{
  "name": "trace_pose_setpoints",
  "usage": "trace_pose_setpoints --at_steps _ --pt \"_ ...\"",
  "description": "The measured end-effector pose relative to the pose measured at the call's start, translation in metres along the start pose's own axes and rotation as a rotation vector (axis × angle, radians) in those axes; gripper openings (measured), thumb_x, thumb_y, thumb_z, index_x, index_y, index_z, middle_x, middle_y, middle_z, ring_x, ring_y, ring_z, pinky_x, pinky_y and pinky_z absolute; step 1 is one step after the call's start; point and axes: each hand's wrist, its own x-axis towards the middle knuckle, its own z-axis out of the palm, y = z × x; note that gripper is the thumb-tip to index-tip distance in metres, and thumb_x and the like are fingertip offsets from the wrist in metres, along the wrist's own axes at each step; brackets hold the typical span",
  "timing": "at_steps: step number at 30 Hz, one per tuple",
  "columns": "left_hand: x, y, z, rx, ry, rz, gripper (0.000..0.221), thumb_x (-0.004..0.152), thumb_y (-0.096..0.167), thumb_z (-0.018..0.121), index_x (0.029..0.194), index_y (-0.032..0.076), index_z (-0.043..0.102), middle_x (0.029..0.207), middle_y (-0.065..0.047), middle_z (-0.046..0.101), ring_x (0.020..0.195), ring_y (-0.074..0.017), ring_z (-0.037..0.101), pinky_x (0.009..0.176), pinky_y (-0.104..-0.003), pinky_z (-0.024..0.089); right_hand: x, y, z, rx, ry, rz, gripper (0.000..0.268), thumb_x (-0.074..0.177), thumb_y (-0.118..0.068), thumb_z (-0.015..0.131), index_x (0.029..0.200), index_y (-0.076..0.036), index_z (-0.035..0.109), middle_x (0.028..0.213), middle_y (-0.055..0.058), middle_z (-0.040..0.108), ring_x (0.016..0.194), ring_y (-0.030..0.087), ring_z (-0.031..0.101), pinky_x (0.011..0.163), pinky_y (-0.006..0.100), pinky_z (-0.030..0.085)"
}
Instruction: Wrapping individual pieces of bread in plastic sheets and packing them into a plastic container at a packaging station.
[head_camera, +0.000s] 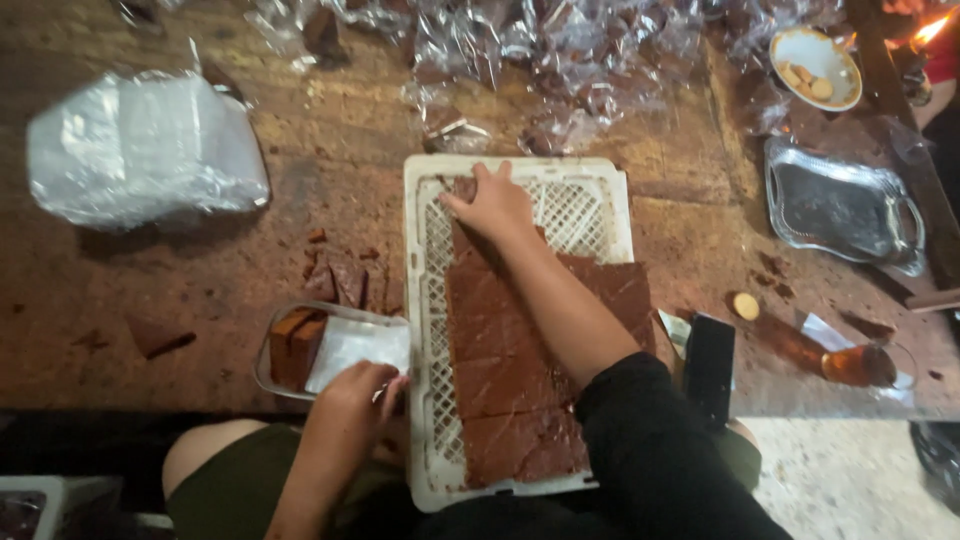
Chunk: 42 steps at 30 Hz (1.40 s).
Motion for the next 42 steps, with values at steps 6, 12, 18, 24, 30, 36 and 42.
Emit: trace_pose_setpoints --at_steps 6,12,18,24,30,36,42 --pt "-0.011 -0.016 -0.007 -0.182 -0.100 -0.286 0.017 0.084 0.013 0.069 0.099 0.017 0.073 0.097 0.002 0.076 0.085 -0.0136 0.073 0.069 -0.029 0.055 -0.030 0.013 -0.038 0.386 0.118 -0.045 0.062 0.079 -0.043 0.068 0.130 -0.010 0.055 0.129 0.011 0.051 0.098 0.019 0.059 0.075 0.028 0.059" --pt "-0.007 -0.013 -0.017 -0.255 -0.114 -0.360 0.036 0.090 0.011 0.067 0.123 0.019 0.075 0.107 -0.002 0.074 0.078 -0.0163 0.072 0.073 -0.030 0.054 -0.174 0.026 -0.015 0.059 -0.292 -0.044 0.054 0.090 -0.046 0.071 0.125 -0.012 0.047 0.120 0.003 0.050 0.090 0.012 0.056 0.075 0.027 0.058" --pt "0.012 0.023 -0.013 -0.430 -0.175 -0.033 0.045 0.087 -0.005 0.049 0.122 0.007 0.075 0.131 -0.006 0.071 0.122 -0.0230 0.069 0.099 -0.034 0.052 -0.197 0.086 0.023 0.137 -0.180 -0.268 0.039 0.087 -0.041 0.077 0.111 -0.015 0.060 0.114 0.006 0.065 0.109 0.027 0.058 0.097 0.041 0.041" --pt "0.043 0.075 -0.023 -0.150 -0.460 -0.346 0.063 0.085 0.011 0.054 0.147 0.017 0.049 0.156 0.012 0.040 0.060 -0.0219 0.060 0.059 -0.038 0.046 -0.211 0.103 0.013 0.651 0.346 -0.469 0.032 0.081 0.002 0.059 0.107 -0.011 0.072 0.109 0.011 0.065 0.102 0.027 0.067 0.087 0.038 0.055" --pt "0.033 0.076 0.011 -0.144 -0.134 0.067 0.067 0.080 0.006 0.058 0.147 0.008 0.050 0.150 -0.015 0.051 0.134 -0.0336 0.056 0.102 -0.044 0.052 -0.253 0.051 0.022 0.652 -0.031 -0.628 0.035 0.093 -0.003 0.061 0.128 -0.005 0.057 0.118 0.015 0.063 0.106 0.030 0.063 0.098 0.039 0.049" --pt "0.025 0.097 0.001 -0.238 -0.332 0.233 0.048 0.085 0.001 0.065 0.129 0.020 0.069 0.126 -0.004 0.073 0.098 -0.0217 0.075 0.083 -0.035 0.065 -0.243 0.040 -0.039 0.524 -0.415 -0.195 0.043 0.092 -0.002 0.057 0.129 -0.021 0.067 0.120 0.007 0.078 0.054 0.007 0.058 0.054 0.019 0.055" --pt "0.034 0.043 -0.031 0.168 -0.758 -0.522 0.078 0.066 -0.001 0.091 0.130 0.015 0.049 0.123 -0.014 0.066 0.103 -0.0295 0.069 0.082 -0.041 0.058 -0.243 0.033 -0.054 0.494 -0.009 -0.214 0.054 0.097 -0.012 0.060 0.147 -0.028 0.050 0.089 0.002 0.061 0.075 0.013 0.056 0.066 0.024 0.052"
